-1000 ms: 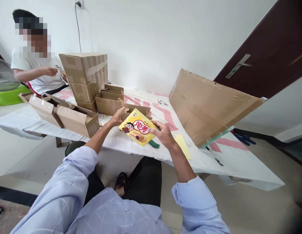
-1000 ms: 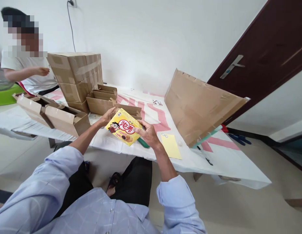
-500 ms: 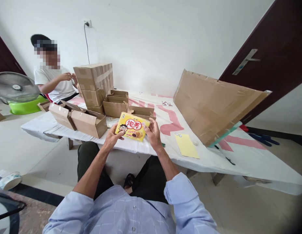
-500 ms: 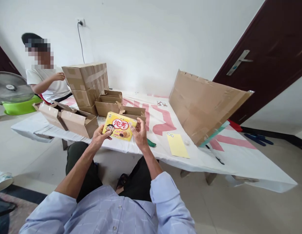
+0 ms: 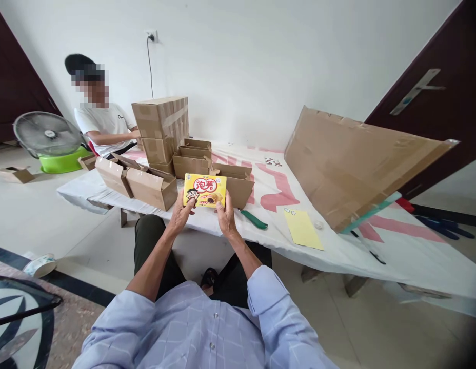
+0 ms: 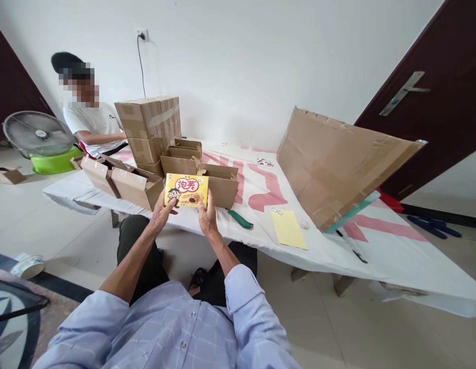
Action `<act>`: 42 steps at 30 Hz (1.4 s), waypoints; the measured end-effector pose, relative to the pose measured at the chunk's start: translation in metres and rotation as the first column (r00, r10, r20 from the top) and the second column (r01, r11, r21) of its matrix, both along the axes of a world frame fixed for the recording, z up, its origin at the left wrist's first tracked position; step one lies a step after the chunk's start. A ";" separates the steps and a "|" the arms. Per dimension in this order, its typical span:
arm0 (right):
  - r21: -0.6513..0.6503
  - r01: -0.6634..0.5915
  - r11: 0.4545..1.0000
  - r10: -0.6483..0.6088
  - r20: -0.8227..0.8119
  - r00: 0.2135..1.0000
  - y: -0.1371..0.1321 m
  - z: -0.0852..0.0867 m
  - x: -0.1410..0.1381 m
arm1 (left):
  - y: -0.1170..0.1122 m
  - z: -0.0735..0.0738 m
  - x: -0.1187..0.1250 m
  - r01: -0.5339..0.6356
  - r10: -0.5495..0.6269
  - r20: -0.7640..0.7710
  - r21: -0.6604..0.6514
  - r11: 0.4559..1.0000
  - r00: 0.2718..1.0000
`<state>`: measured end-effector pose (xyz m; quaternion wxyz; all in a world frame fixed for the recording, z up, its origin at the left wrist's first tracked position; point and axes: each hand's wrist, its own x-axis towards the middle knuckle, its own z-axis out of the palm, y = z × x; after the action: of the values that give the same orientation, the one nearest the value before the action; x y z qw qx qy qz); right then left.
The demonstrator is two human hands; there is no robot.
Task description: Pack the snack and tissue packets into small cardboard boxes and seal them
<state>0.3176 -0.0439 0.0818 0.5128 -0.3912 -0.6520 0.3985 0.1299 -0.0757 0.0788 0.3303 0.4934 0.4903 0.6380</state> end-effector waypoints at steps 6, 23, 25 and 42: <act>-0.134 0.033 0.990 -0.024 0.066 0.998 -0.002 -0.043 0.001 | 0.000 -0.048 0.001 0.046 -0.043 0.027 -0.164 0.985 0.999; 0.234 0.107 0.966 -0.073 -0.148 0.986 0.054 -0.048 -0.020 | 0.040 -0.017 -0.013 -0.001 0.001 -0.004 0.082 0.997 1.000; 0.270 0.119 0.955 -0.076 -0.163 0.984 0.070 -0.035 -0.022 | 0.052 -0.002 -0.015 0.011 -0.009 -0.015 0.118 0.993 1.000; 0.334 0.193 0.923 -0.199 -0.016 0.980 0.131 -0.031 -0.031 | 0.096 0.004 -0.026 0.042 -0.040 -0.035 0.056 0.998 0.999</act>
<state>0.2862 0.0872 0.0504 0.6028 -0.3655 -0.6724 0.2256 0.1038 0.0205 0.0824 0.3206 0.5232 0.4672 0.6365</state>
